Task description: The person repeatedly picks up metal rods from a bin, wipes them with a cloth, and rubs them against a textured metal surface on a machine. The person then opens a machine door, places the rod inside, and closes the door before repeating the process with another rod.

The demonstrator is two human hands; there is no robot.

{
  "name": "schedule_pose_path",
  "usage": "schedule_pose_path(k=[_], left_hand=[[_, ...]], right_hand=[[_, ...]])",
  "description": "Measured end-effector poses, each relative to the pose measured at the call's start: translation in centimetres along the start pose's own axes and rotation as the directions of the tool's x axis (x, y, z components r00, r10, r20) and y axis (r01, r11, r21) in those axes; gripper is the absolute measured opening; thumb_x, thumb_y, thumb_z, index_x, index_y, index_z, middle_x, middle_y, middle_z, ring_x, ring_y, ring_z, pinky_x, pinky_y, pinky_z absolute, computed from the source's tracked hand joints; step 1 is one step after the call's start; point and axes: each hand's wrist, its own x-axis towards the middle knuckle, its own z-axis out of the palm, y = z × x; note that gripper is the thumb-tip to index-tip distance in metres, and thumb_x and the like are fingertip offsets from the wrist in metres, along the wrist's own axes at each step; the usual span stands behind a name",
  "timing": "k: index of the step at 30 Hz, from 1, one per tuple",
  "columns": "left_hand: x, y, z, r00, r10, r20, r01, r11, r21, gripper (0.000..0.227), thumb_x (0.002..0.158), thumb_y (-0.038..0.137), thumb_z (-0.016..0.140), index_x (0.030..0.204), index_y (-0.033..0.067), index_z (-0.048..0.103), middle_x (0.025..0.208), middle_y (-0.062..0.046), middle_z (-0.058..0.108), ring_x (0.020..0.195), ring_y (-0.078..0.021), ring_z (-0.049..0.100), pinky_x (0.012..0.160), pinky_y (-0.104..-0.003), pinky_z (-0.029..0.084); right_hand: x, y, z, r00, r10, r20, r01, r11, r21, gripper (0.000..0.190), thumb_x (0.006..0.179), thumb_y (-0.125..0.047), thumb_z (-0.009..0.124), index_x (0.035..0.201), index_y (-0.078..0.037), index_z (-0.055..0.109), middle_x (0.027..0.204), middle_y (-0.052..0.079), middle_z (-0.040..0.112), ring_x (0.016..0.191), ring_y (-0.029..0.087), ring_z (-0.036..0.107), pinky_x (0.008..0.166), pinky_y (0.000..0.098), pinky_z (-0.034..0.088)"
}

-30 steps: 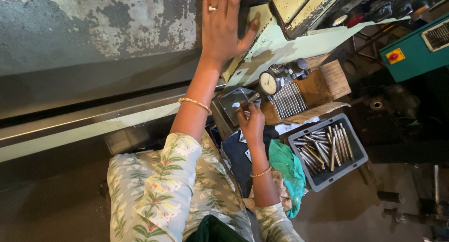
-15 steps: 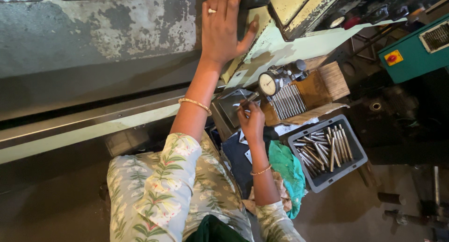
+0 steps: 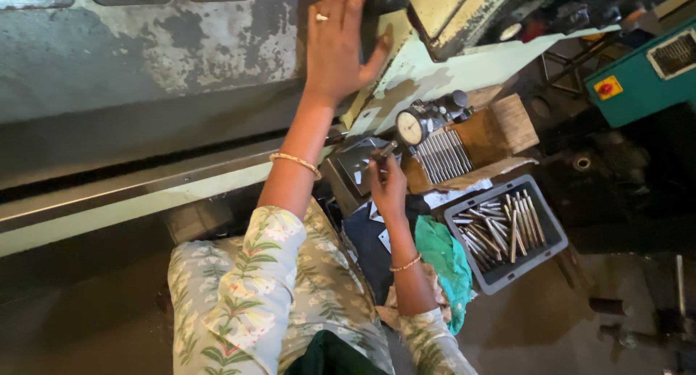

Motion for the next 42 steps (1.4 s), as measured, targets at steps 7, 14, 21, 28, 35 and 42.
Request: schedule_pose_path(k=[7, 14, 21, 28, 35, 42], left_hand=[[-0.5, -0.7, 0.3, 0.998, -0.016, 0.054, 0.016, 1.0, 0.01, 0.069, 0.094, 0.032, 0.077, 0.148, 0.0035, 0.044, 0.145, -0.019, 0.05, 0.137, -0.0397, 0.046, 0.113, -0.055, 0.036], [-1.5, 0.9, 1.4, 0.988, -0.154, -0.009, 0.152, 0.984, -0.092, 0.049, 0.1, 0.025, 0.079, 0.135, 0.0031, 0.054, 0.13, -0.021, 0.057, 0.122, -0.0444, 0.053, 0.107, -0.052, 0.042], [-16.7, 11.2, 0.7, 0.921, -0.138, 0.364, 0.279, 0.887, -0.369, 0.01, 0.094, 0.011, 0.069, 0.1, 0.0075, 0.062, 0.089, -0.015, 0.065, 0.082, -0.033, 0.069, 0.072, -0.041, 0.055], [-31.8, 15.0, 4.3, 0.416, -0.04, 0.909, 0.26, 0.963, -0.077, 0.049, 0.074, 0.011, 0.07, 0.122, 0.0075, 0.061, 0.126, -0.014, 0.055, 0.116, -0.0396, 0.056, 0.083, -0.049, 0.054], [-34.7, 16.0, 6.7, 0.364, -0.133, 0.922, 0.254, 0.966, 0.039, 0.039, 0.083, 0.007, 0.064, 0.121, 0.0178, 0.067, 0.133, -0.016, 0.05, 0.122, -0.0403, 0.048, 0.087, -0.053, 0.048], [-36.9, 15.8, 5.1, 0.509, -0.065, 0.858, 0.423, 0.887, -0.184, 0.035, 0.069, 0.002, 0.063, 0.103, 0.0103, 0.062, 0.097, -0.015, 0.066, 0.1, -0.0396, 0.063, 0.085, -0.045, 0.052]], right_hand=[[-1.7, 10.2, -2.3, 0.938, 0.331, -0.1, -0.176, 0.705, 0.687, 0.018, 0.104, -0.021, 0.064, 0.115, -0.007, 0.062, 0.095, 0.007, 0.068, 0.081, 0.014, 0.065, 0.068, 0.0272, 0.05], [-8.0, 14.3, -9.7, 0.801, 0.556, 0.221, -0.448, 0.314, 0.837, 0.021, 0.105, -0.023, 0.059, 0.114, -0.004, 0.064, 0.091, 0.009, 0.065, 0.083, 0.018, 0.065, 0.068, 0.0293, 0.048], [-13.1, 10.4, -10.1, 0.825, 0.554, 0.11, -0.406, 0.447, 0.797, 0.02, 0.102, -0.019, 0.058, 0.111, -0.002, 0.061, 0.098, 0.01, 0.069, 0.091, 0.021, 0.068, 0.083, 0.035, 0.055], [-13.2, 10.9, -10.9, 0.92, 0.391, -0.044, -0.26, 0.688, 0.677, 0.032, 0.105, -0.019, 0.061, 0.128, 0.004, 0.061, 0.095, 0.006, 0.065, 0.09, 0.016, 0.062, 0.081, 0.0296, 0.05], [-13.5, 9.6, -10.6, 0.948, 0.315, -0.033, -0.221, 0.732, 0.644, 0.037, 0.105, -0.014, 0.061, 0.137, 0.003, 0.058, 0.098, 0.002, 0.064, 0.091, 0.01, 0.06, 0.084, 0.0263, 0.05], [-14.5, 9.1, -10.1, 0.967, 0.25, -0.043, -0.207, 0.877, 0.434, 0.032, 0.105, -0.008, 0.063, 0.134, 0.004, 0.064, 0.103, 0.0, 0.06, 0.093, 0.008, 0.054, 0.085, 0.0238, 0.045]])
